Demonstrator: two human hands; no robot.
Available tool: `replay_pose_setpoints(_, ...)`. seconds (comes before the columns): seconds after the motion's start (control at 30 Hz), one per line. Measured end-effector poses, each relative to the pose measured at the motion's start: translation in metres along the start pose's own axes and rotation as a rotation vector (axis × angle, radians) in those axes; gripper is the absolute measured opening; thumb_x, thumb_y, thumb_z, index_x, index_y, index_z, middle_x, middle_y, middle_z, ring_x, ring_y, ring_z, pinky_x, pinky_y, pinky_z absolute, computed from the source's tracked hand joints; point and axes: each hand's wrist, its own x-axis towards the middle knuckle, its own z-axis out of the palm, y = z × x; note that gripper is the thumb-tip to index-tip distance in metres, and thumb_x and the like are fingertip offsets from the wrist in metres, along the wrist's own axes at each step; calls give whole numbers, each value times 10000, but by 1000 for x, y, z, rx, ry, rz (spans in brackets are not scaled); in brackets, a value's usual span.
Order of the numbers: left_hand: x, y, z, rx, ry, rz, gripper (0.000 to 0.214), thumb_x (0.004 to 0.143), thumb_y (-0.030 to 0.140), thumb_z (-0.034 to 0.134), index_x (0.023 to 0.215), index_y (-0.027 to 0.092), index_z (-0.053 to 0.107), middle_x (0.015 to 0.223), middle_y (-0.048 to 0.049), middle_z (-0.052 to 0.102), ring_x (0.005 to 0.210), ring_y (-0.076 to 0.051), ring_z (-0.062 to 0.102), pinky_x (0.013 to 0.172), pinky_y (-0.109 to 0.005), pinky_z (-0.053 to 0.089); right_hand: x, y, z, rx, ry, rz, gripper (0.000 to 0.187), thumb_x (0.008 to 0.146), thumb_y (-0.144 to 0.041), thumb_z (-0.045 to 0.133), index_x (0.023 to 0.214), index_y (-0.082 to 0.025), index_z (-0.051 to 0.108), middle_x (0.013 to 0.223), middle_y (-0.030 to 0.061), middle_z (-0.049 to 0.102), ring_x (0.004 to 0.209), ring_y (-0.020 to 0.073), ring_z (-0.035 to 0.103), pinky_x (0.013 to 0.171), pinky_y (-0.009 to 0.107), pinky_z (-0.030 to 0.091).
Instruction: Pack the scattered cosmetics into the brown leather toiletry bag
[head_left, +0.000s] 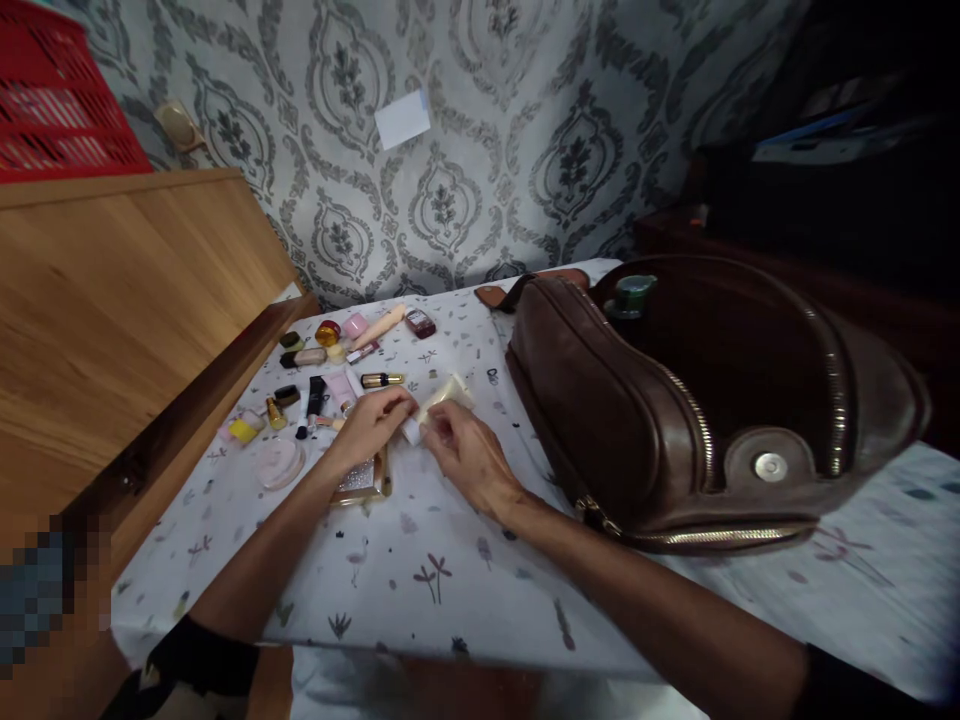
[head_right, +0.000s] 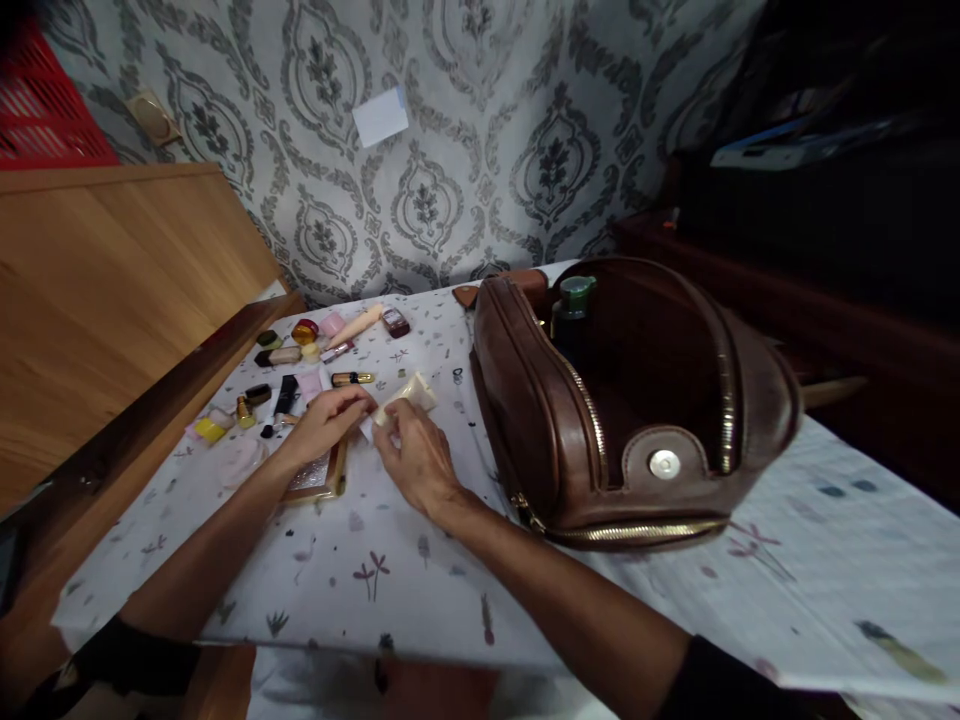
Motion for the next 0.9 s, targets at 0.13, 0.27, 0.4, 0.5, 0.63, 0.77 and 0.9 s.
replay_pose_setpoints(0.13, -2, -7, 1, -341, 16, -74, 272, 857, 443, 608, 963, 197, 652, 922, -55, 727, 896, -215, 667, 787, -303, 494, 0, 6, 5, 55, 64, 5, 346, 837, -305, 656, 1159, -201, 583, 1084, 79, 552, 879, 197, 572, 789, 331, 487)
replay_pose_setpoints(0.27, -8, -5, 0, -496, -44, -115, 329, 867, 472, 641, 1054, 202, 636, 956, -73, 753, 943, -237, 699, 810, -325, 520, 8, 17, 8, 123, 149, 28, 337, 800, -228, 639, 1134, -209, 603, 1061, 64, 546, 806, 176, 550, 769, 332, 504)
replay_pose_setpoints(0.4, -9, -6, -1, -390, 20, 27, 295, 900, 438, 618, 1058, 192, 657, 1087, -89, 726, 1092, -243, 662, 969, -355, 485, 15, 22, 7, 223, 234, 40, 224, 778, -216, 603, 1000, -205, 622, 987, 51, 605, 811, 176, 562, 749, 316, 489)
replay_pose_setpoints(0.5, -8, -14, -1, -218, 251, 63, 340, 900, 417, 635, 1178, 223, 615, 1266, -90, 637, 1228, -248, 579, 1062, -388, 435, 15, 19, 7, 380, 215, 76, 213, 792, -277, 590, 992, -205, 598, 940, 35, 634, 782, 168, 579, 727, 310, 496)
replay_pose_setpoints(0.63, -8, -26, -2, -266, 433, -30, 587, 837, 447, 716, 1344, 275, 474, 1434, -105, 514, 1370, -266, 465, 1071, -405, 444, 12, 11, 6, 628, 154, 100, 230, 845, -375, 555, 1012, -218, 570, 874, 20, 641, 838, 186, 626, 713, 308, 540)
replay_pose_setpoints(0.77, -9, -24, -5, -530, 268, -93, 523, 876, 554, 630, 1282, 246, 510, 1229, -101, 646, 1111, -247, 646, 875, -373, 568, 12, 9, 6, 694, 165, 98, 249, 884, -435, 558, 1013, -224, 580, 891, 29, 655, 860, 186, 633, 735, 314, 556)
replay_pose_setpoints(0.9, -11, -12, -7, -505, 113, -69, 440, 783, 502, 750, 1077, 190, 655, 1013, -48, 679, 764, -154, 650, 605, -244, 570, 15, 12, 9, 756, 232, 155, 243, 884, -439, 570, 995, -224, 590, 970, 47, 662, 935, 193, 637, 773, 319, 569)
